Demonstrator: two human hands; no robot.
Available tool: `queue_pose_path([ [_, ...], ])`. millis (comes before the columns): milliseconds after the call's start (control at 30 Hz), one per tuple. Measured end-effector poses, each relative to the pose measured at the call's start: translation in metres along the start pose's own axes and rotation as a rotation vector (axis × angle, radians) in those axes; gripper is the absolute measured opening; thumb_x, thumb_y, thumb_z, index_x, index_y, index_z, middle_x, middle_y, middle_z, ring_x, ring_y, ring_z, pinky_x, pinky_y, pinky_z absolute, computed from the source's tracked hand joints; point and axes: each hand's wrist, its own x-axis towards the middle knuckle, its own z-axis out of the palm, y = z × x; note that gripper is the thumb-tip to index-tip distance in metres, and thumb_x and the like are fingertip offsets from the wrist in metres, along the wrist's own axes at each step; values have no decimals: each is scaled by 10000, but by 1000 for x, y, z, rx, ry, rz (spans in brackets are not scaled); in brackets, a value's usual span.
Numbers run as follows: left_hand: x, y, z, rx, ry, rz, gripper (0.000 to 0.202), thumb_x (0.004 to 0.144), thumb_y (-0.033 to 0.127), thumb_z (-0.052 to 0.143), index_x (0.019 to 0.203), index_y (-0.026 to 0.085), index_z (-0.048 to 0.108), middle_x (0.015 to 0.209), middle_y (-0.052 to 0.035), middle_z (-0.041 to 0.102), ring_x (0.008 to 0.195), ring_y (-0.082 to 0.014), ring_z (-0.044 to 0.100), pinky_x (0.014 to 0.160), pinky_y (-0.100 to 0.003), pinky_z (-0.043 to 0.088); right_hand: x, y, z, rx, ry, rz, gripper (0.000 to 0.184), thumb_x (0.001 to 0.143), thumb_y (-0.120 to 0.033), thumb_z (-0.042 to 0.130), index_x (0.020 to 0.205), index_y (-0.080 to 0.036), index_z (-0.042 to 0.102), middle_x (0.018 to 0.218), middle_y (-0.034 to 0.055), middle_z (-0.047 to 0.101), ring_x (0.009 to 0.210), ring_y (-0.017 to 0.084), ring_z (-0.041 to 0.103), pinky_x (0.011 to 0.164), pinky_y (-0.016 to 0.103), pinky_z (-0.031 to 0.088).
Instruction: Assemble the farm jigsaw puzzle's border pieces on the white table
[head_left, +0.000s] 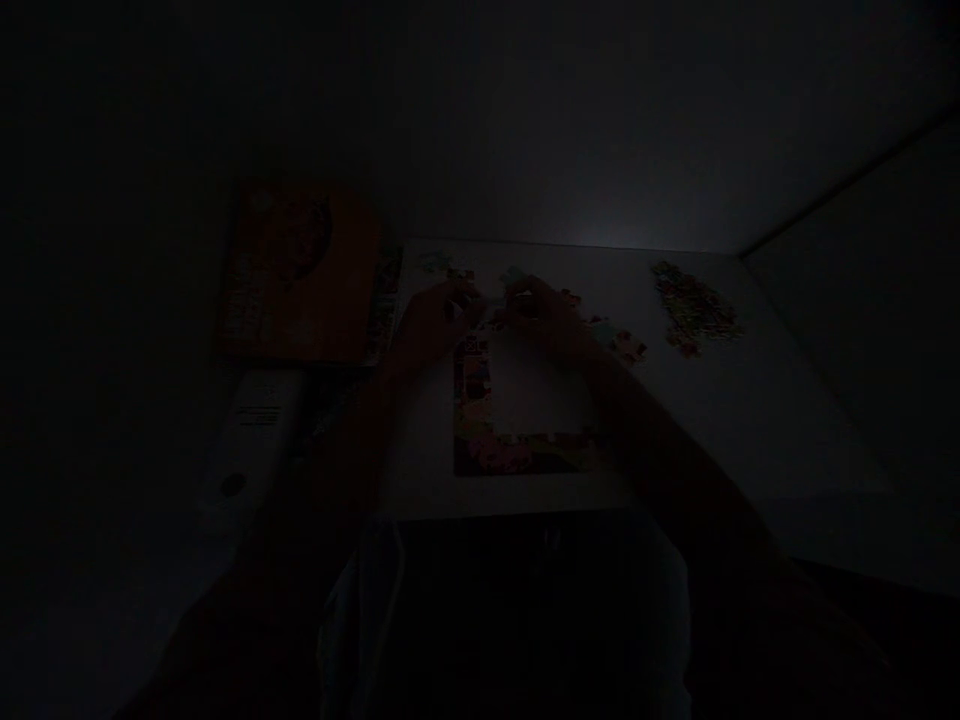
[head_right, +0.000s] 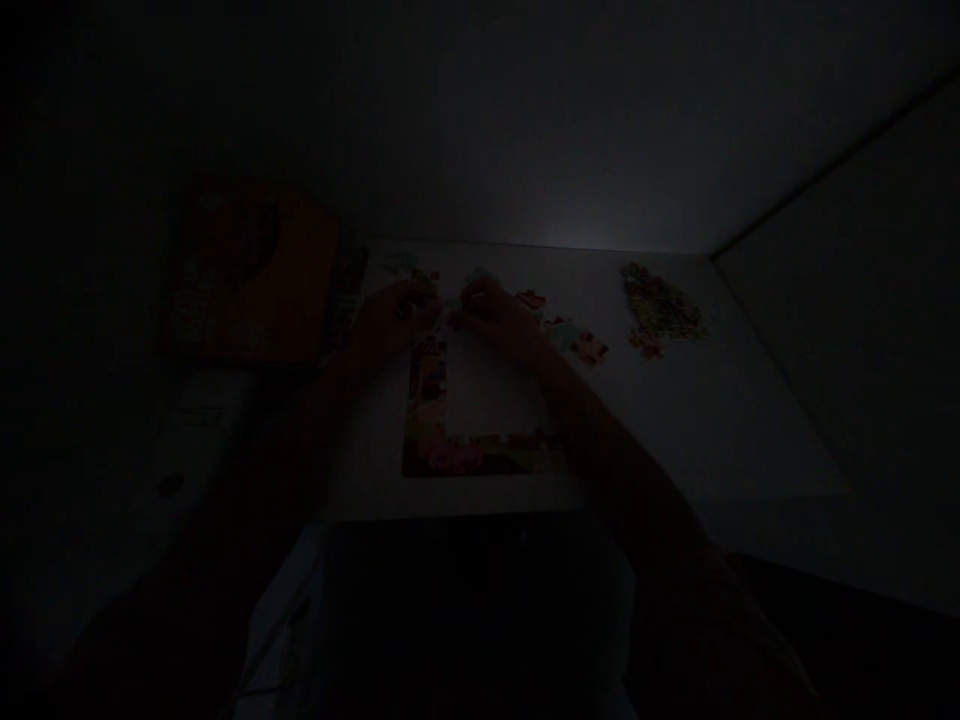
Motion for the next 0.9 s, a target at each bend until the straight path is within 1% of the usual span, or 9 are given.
queue_pose_path([
  [133, 1, -10, -8, -12, -65, -21, 286, 1079, 446, 780, 1263, 230, 820, 1141, -69, 852, 1013, -242, 763, 898, -342, 583, -5, -9, 6, -174, -29, -9, 494, 1008, -570, 830, 1412, -315, 705, 1164, 83, 862, 1086, 310, 829, 983, 471, 674],
  [267, 2, -15, -18, 50, -134, -87, 286, 1020, 447, 823, 1216, 239, 819, 1038, -66, 837, 941, -252, 756, 839, -345, 582, -5, -12, 9, -346, -81, -27, 402, 1051, -434, 764, 1426, -291, 791, 1239, 108, 873, 1123, 325, 822, 1054, 498, 656],
  [333, 2, -16, -19, 93, -153, -76, 249, 1014, 450, 833, 1148, 242, 814, 1047, -72, 827, 976, -263, 756, 882, -361, 602, -4, -12, 10, -392, -93, -62, 420, 1062, -425, 755, 1452, -280, 809, 1332, 133, 857, 1182, 342, 811, 1100, 517, 641],
  [433, 2, -15, -18, 141, -120, -28, 191, 997, 369, 859, 1125, 235, 812, 1220, -97, 790, 1138, -280, 749, 1037, -399, 613, -4, -11, 12, -452, -113, -127, 421, 1090, -421, 735, 1463, -248, 828, 1445, 169, 801, 1246, 348, 793, 1149, 515, 617],
  [500, 2, -15, -18, 157, -115, -11, 164, 990, 307, 861, 1125, 227, 814, 1303, -104, 750, 1217, -286, 731, 1117, -415, 593, -5, -10, 14, -492, -122, -137, 397, 1115, -418, 718, 1453, -250, 837, 1470, 171, 775, 1258, 343, 783, 1156, 504, 609],
  [567, 2, -15, -19, 162, -141, -16, 169, 988, 295, 866, 1134, 225, 817, 1296, -97, 744, 1216, -286, 724, 1138, -423, 581, -6, -11, 15, -521, -125, -133, 384, 1129, -423, 719, 1459, -263, 832, 1487, 164, 760, 1273, 344, 775, 1164, 504, 602],
  [700, 2, -17, -19, 158, -151, -9, 246, 971, 357, 914, 1161, 232, 821, 1284, -95, 764, 1208, -295, 729, 1134, -438, 574, -7, -15, 17, -581, -122, -143, 404, 1140, -439, 738, 1503, -273, 803, 1521, 171, 745, 1343, 382, 756, 1210, 550, 578],
  [800, 2, -20, -18, 161, -133, -3, 289, 949, 403, 946, 1149, 237, 821, 1271, -97, 776, 1193, -299, 736, 1121, -436, 589, -4, -15, 1, -611, -73, -154, 451, 1138, -460, 755, 1555, -288, 765, 1544, 168, 739, 1319, 383, 761, 1215, 575, 573],
  [900, 3, -22, -15, 174, -97, 6, 240, 1005, 411, 888, 1150, 232, 820, 1248, -107, 790, 1175, -301, 744, 1101, -435, 600, -1, -7, -41, -583, 61, -110, 481, 1149, -465, 733, 1583, -260, 733, 1487, 169, 758, 1197, 347, 783, 1129, 544, 620],
])
